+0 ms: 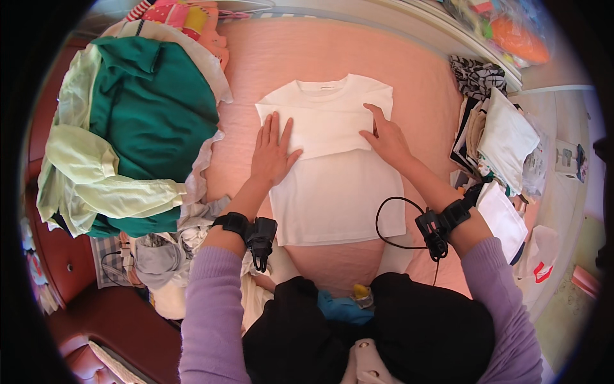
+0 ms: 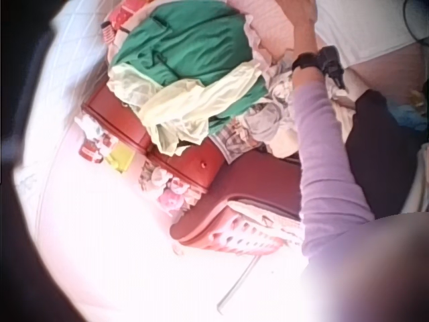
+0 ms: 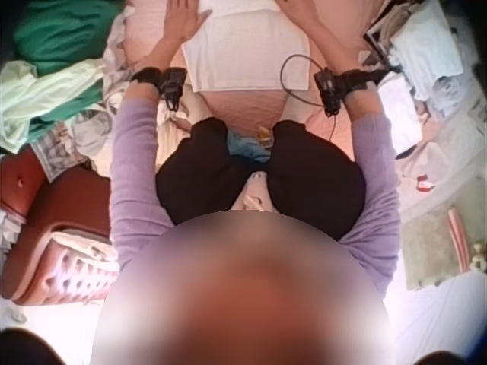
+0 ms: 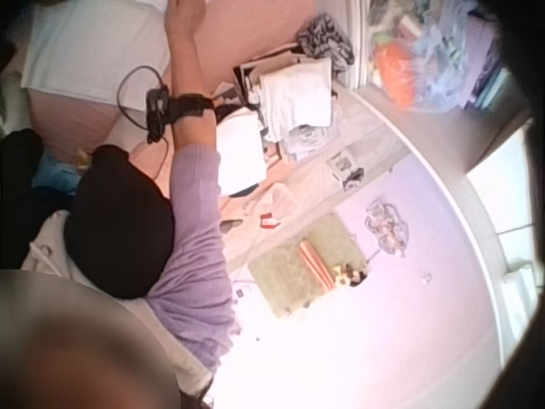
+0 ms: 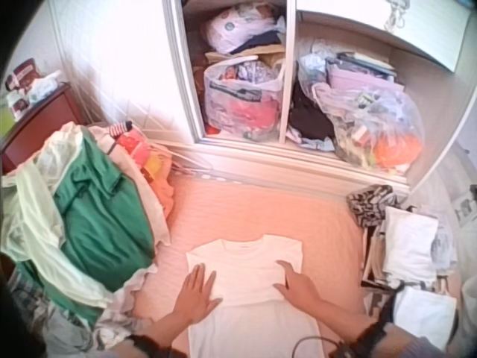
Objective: The person folds several shirts one by one on a pink mat, smoothing each garment and stacking the folded items to the right. The shirts include a white long-sleeve, a white short-sleeve with a graphic, a gray and black raglan, and a cream short-sleeve.
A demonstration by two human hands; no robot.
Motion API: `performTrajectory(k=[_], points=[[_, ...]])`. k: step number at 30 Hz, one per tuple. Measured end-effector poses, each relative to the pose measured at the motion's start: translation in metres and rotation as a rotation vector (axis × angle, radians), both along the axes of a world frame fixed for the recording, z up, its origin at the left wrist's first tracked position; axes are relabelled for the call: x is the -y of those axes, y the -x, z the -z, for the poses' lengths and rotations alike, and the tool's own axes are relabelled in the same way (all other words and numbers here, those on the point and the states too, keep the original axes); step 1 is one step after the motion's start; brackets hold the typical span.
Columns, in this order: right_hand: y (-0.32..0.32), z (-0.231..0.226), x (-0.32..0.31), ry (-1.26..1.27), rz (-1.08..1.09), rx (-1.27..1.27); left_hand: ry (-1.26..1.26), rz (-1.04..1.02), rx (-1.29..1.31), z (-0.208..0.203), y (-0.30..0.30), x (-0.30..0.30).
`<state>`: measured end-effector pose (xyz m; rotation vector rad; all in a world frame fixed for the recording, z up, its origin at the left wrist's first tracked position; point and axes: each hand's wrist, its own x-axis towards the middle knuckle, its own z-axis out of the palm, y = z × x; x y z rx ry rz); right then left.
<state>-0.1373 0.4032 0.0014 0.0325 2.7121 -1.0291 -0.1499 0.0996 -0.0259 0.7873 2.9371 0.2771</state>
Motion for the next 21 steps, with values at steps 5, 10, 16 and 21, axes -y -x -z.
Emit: performTrajectory(k=[5,10,16,21], points=[[-0.008,0.005,0.000,-0.210,-0.177,-0.381,0.085,0.111,-0.048,-0.010,-0.013,0.009],[-0.023,0.009,-0.010,-0.147,-0.626,-0.471,0.128,0.342,0.075,-0.026,-0.051,0.027],[-0.056,0.004,-0.043,-0.156,-0.518,-0.439,0.020,0.381,0.156,-0.036,-0.074,0.056],[-0.079,-0.008,-0.064,-0.201,-0.749,-0.391,0.110,0.549,0.073,-0.040,-0.080,0.079]])
